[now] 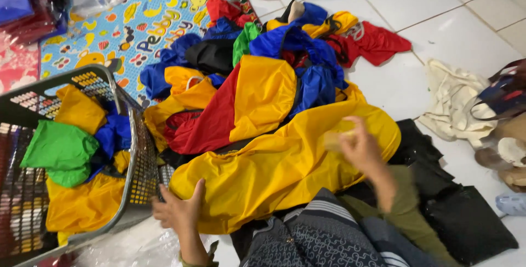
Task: The person cleans a series of yellow fabric covers by wiping them with a sponge and then placing them into clear plastic bags.
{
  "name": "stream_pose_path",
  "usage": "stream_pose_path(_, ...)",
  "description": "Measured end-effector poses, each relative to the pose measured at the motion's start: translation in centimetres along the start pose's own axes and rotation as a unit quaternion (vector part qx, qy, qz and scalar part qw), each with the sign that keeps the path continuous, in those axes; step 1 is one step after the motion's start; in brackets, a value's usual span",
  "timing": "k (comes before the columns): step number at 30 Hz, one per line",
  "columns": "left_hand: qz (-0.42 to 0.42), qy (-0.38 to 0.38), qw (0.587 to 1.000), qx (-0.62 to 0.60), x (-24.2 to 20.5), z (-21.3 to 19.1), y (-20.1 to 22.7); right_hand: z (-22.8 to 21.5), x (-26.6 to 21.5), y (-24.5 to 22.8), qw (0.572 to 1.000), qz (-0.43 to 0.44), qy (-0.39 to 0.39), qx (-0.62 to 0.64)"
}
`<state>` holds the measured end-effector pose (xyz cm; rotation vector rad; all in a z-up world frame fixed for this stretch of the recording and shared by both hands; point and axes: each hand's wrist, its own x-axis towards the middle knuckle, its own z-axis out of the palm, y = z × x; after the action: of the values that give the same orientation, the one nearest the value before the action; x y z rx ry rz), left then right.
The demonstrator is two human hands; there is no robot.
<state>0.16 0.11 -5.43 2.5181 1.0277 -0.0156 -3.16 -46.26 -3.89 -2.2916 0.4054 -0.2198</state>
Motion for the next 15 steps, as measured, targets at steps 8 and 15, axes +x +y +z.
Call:
stream_pose_path(8, 0.474, 0.082, 0.868, 0.121, -5.4, 5.7, 6.1, 16.9, -4.9, -6.2, 0.890, -0.412, -0.181, 0.068)
stream_pose_path(15, 0.434, 0.004, 0.893, 0.120, -6.0, 7.0, 3.9, 3.7, 5.6, 12.9, 0.940, 0.119, -0.077, -0.312)
